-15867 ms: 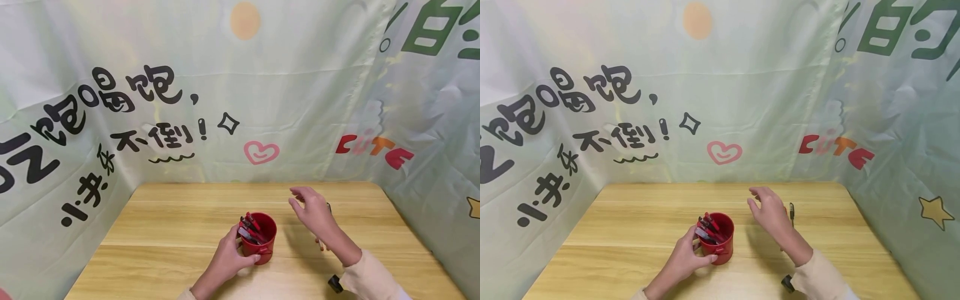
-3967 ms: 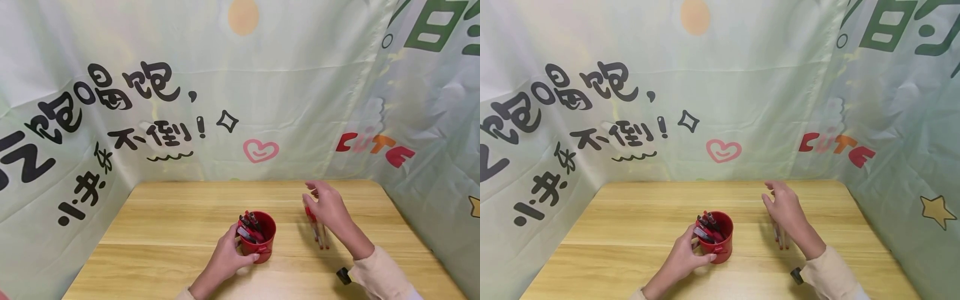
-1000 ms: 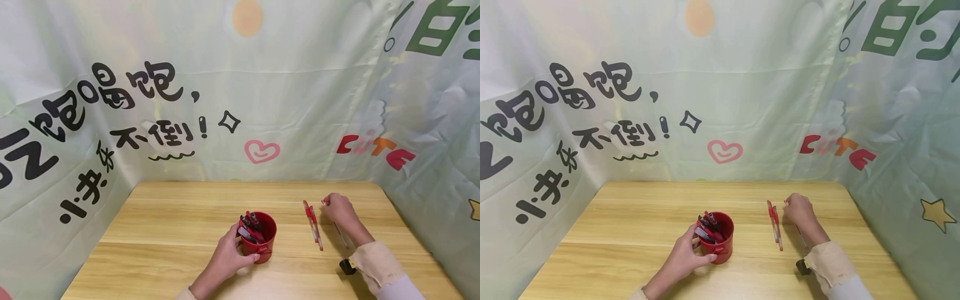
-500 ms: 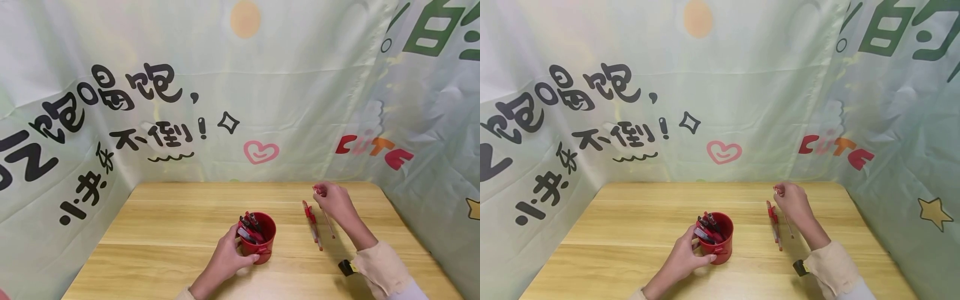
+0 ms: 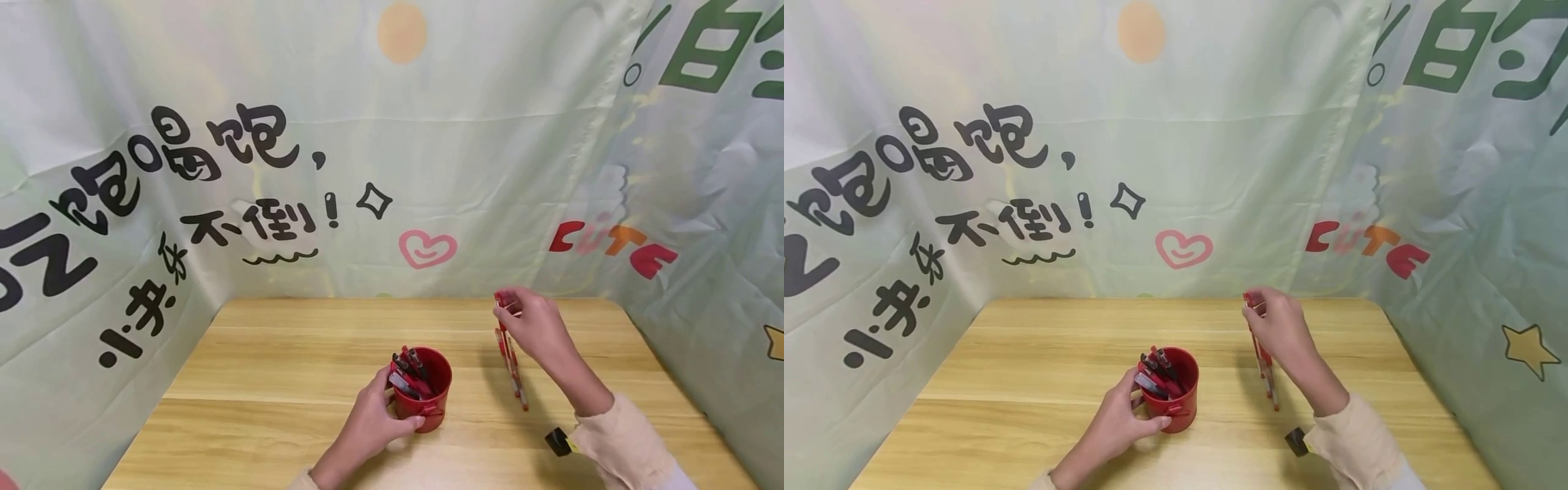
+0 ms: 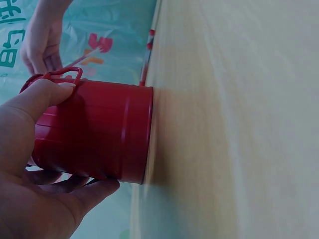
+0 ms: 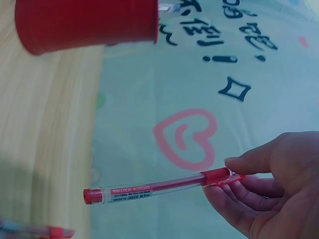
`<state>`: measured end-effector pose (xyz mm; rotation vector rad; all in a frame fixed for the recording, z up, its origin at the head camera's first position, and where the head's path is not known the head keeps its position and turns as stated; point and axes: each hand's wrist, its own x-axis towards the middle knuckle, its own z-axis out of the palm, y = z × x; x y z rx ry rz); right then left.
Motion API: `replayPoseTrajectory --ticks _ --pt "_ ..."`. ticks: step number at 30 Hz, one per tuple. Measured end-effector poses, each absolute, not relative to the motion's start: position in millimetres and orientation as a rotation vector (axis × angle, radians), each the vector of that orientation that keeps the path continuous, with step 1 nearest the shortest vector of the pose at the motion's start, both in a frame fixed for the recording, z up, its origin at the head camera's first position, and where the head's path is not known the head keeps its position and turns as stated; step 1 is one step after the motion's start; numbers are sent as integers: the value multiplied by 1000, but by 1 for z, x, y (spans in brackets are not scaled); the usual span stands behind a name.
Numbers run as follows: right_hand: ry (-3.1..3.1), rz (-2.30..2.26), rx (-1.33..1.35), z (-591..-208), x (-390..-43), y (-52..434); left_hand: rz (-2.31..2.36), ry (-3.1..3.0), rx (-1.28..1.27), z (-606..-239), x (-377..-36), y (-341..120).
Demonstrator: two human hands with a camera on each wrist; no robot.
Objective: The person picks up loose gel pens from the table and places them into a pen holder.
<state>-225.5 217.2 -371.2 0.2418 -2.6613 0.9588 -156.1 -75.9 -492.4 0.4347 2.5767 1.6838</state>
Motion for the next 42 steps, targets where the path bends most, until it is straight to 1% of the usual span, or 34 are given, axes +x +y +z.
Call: replayPoseTrajectory --ticks 22,35,42 --pt "-2474 1027 524 -346 -200 168 1677 2589 462 -494 -157 -78" --pt "-2384 1087 692 -350 -191 141 1664 2598 473 -494 -158 -78" --pt "-2373 1086 709 -353 -187 136 1667 2606 482 -494 -157 -78"
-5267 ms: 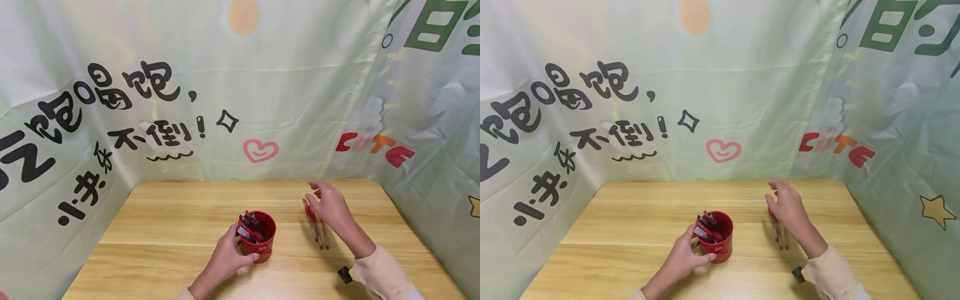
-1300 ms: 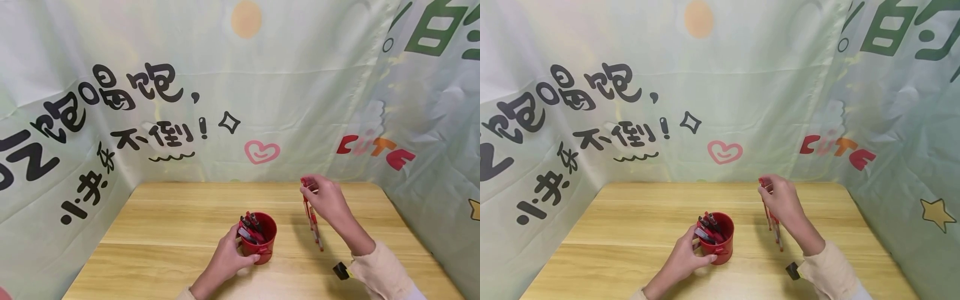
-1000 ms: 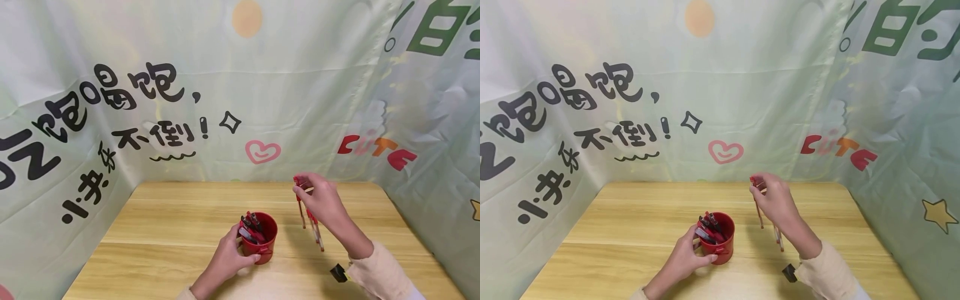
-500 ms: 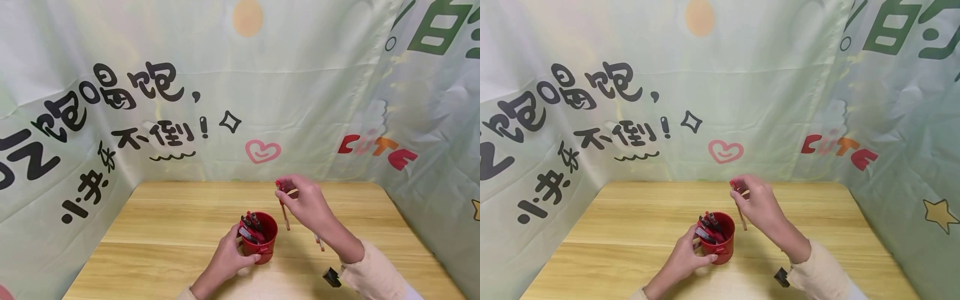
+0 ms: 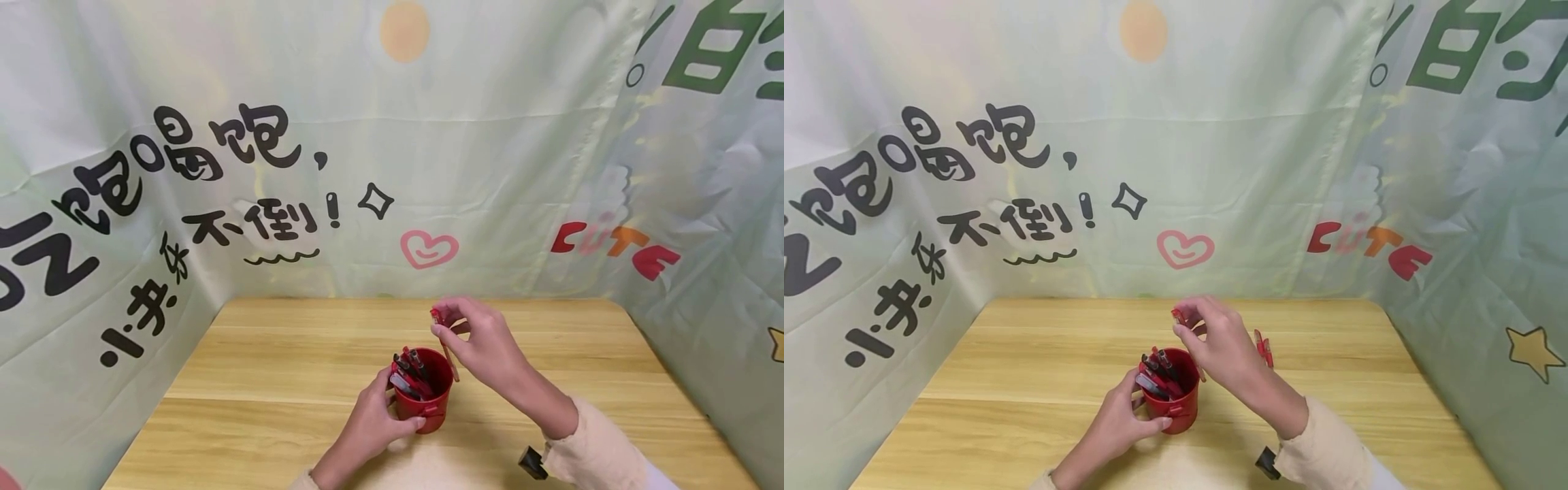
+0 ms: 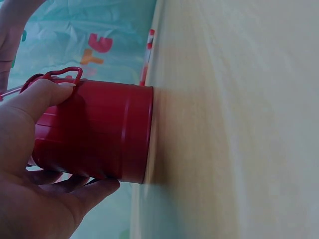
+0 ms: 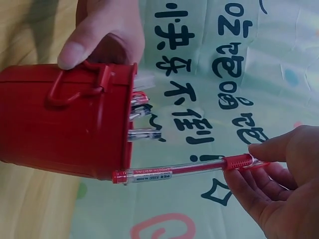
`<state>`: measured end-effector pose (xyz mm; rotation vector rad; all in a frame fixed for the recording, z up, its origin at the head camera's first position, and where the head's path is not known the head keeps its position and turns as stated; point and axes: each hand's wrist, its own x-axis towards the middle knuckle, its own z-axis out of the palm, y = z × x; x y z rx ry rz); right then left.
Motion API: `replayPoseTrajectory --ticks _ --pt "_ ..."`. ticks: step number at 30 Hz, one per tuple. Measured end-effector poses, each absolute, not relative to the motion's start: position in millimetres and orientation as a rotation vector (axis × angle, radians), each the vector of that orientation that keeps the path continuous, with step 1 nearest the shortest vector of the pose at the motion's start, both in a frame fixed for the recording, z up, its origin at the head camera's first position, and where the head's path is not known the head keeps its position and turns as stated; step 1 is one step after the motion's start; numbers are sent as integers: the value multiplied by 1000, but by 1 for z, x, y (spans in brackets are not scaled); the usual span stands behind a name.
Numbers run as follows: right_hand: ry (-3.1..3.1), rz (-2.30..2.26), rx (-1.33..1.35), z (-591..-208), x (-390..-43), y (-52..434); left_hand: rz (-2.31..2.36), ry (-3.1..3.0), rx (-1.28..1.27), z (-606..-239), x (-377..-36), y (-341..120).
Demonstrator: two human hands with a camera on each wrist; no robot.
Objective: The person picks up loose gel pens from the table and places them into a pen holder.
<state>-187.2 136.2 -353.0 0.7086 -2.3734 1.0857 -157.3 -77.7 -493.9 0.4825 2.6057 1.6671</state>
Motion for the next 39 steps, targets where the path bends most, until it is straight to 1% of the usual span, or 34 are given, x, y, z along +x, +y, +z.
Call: replayPoseTrajectory --ticks 19,27,39 --pt "-2328 1081 832 -349 -185 120 1642 2606 462 -494 -157 -79" --pt "-2360 1131 876 -369 -188 112 1638 2627 484 -493 -158 -78" --pt "-2399 1246 845 -397 -190 107 1640 2633 514 -494 -159 -79"
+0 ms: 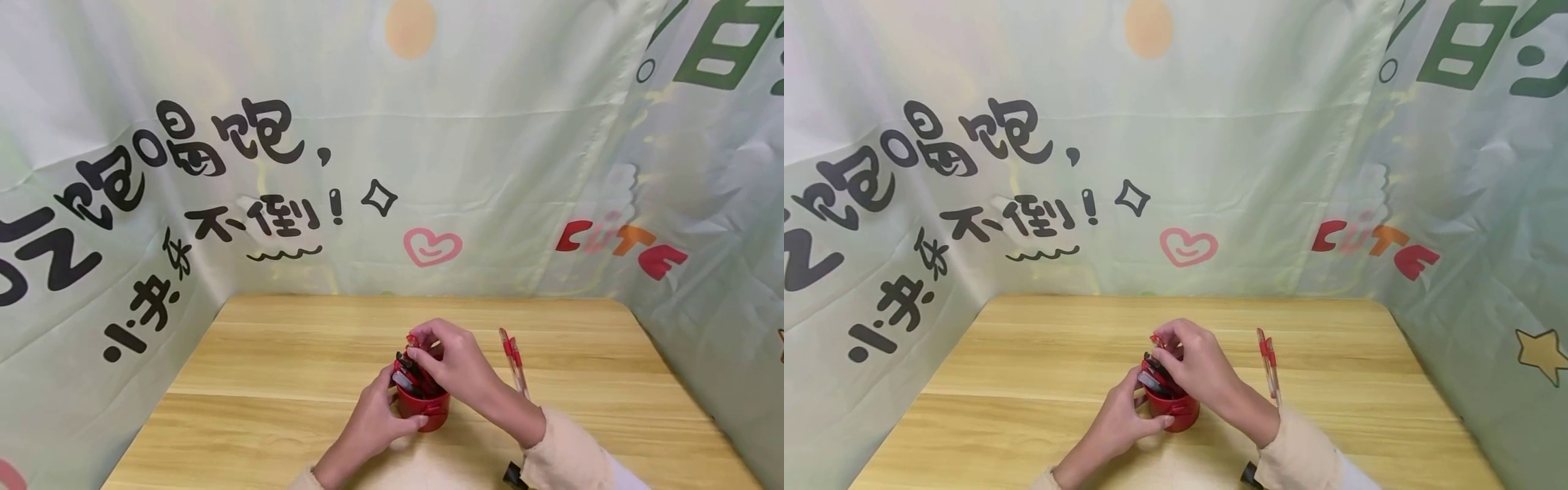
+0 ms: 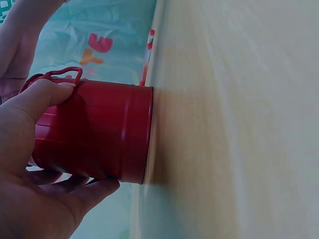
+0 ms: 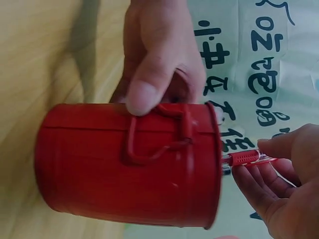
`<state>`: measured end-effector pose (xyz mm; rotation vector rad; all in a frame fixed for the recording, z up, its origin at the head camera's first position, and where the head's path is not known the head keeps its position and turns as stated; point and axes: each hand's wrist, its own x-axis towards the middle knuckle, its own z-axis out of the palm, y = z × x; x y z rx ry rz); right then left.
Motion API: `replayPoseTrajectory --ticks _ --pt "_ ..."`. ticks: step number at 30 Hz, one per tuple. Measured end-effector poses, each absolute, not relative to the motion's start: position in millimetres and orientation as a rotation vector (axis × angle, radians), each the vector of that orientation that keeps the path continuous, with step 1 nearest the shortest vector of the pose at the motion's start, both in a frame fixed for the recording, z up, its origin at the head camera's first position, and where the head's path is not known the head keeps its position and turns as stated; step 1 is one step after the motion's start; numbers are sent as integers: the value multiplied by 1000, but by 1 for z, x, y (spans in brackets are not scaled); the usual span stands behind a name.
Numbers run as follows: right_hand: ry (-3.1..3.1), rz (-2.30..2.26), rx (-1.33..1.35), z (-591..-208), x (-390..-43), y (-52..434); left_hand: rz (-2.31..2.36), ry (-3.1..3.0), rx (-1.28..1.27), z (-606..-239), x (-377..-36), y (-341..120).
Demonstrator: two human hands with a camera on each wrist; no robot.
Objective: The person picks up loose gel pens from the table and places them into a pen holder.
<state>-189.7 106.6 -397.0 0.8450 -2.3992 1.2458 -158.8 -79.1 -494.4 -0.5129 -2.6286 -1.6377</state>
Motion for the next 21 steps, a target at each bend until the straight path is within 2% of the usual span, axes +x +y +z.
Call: replayPoseTrajectory --ticks 21 --pt "-2523 1323 830 -421 -187 110 -1633 -2643 -507 -493 -159 -78"
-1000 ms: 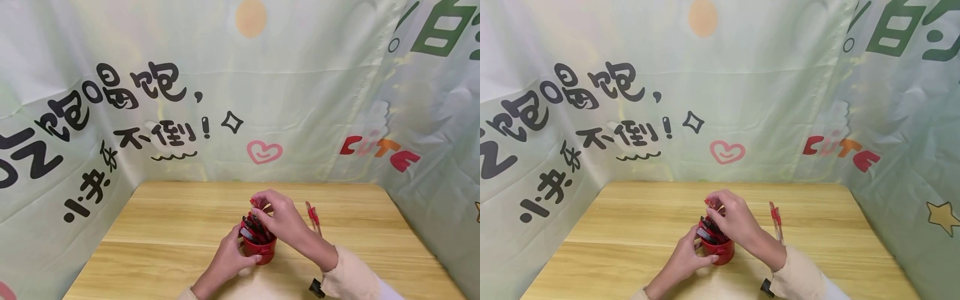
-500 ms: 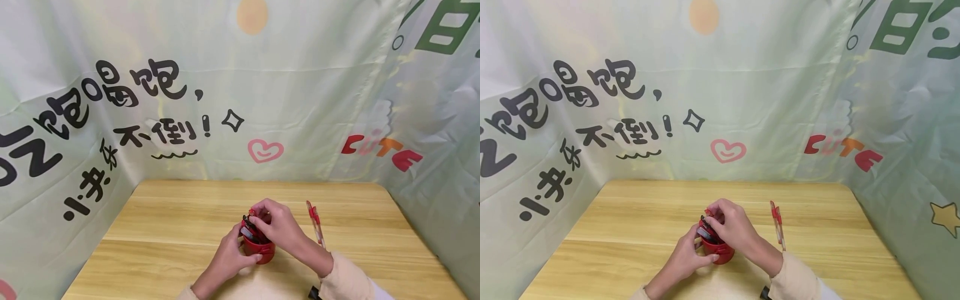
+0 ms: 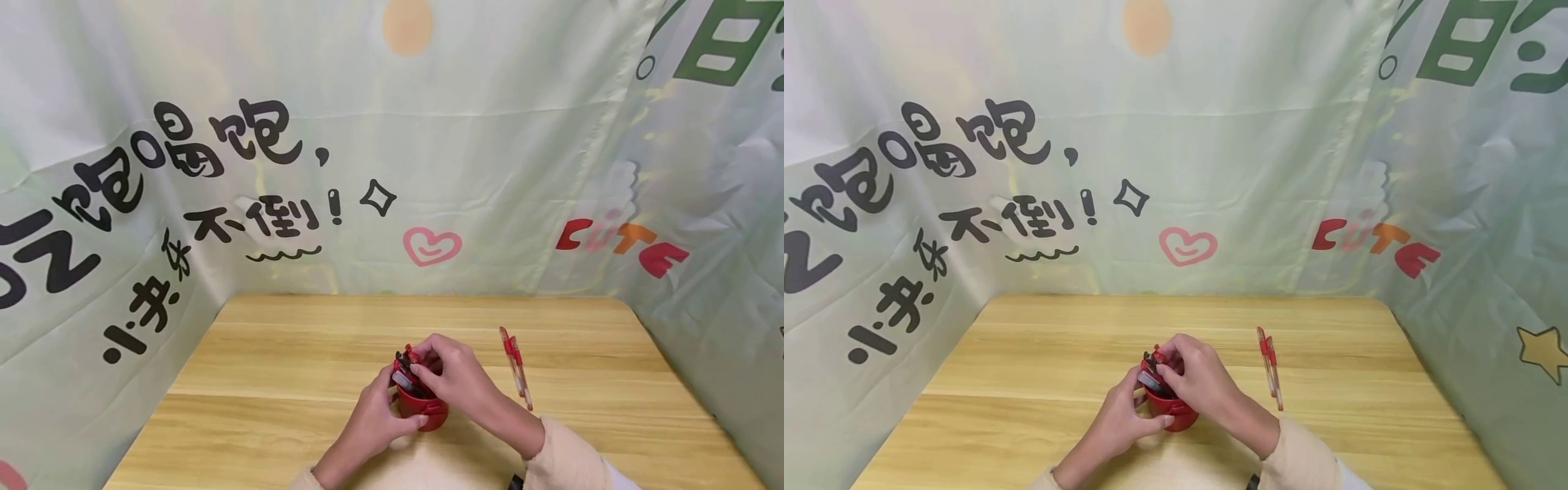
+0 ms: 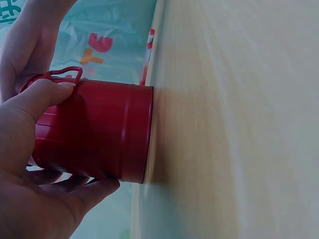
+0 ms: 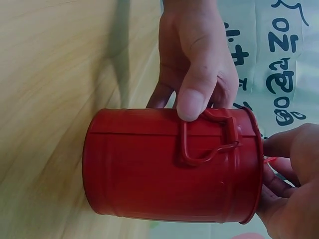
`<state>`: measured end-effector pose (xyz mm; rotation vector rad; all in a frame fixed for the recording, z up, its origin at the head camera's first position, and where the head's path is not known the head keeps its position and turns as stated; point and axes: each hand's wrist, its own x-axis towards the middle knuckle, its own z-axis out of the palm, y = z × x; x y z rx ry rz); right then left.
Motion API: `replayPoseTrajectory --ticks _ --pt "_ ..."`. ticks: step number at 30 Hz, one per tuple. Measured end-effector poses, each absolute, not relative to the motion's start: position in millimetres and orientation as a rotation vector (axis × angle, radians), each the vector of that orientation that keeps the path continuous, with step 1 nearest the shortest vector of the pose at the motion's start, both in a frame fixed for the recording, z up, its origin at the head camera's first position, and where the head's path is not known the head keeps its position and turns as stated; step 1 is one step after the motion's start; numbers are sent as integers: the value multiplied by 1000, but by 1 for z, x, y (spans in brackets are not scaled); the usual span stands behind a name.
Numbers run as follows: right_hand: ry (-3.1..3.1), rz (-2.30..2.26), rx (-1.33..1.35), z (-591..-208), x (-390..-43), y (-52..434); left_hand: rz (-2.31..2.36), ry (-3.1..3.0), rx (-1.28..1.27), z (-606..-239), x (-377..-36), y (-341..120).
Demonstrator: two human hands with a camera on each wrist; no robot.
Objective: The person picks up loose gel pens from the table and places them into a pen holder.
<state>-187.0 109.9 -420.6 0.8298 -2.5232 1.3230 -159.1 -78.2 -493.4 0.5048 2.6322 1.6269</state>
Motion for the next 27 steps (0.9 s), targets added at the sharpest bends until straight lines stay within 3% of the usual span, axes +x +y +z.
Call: replayPoseTrajectory --ticks 27 --pt "-2537 957 861 -424 -187 109 1612 2617 450 -492 -158 -77"
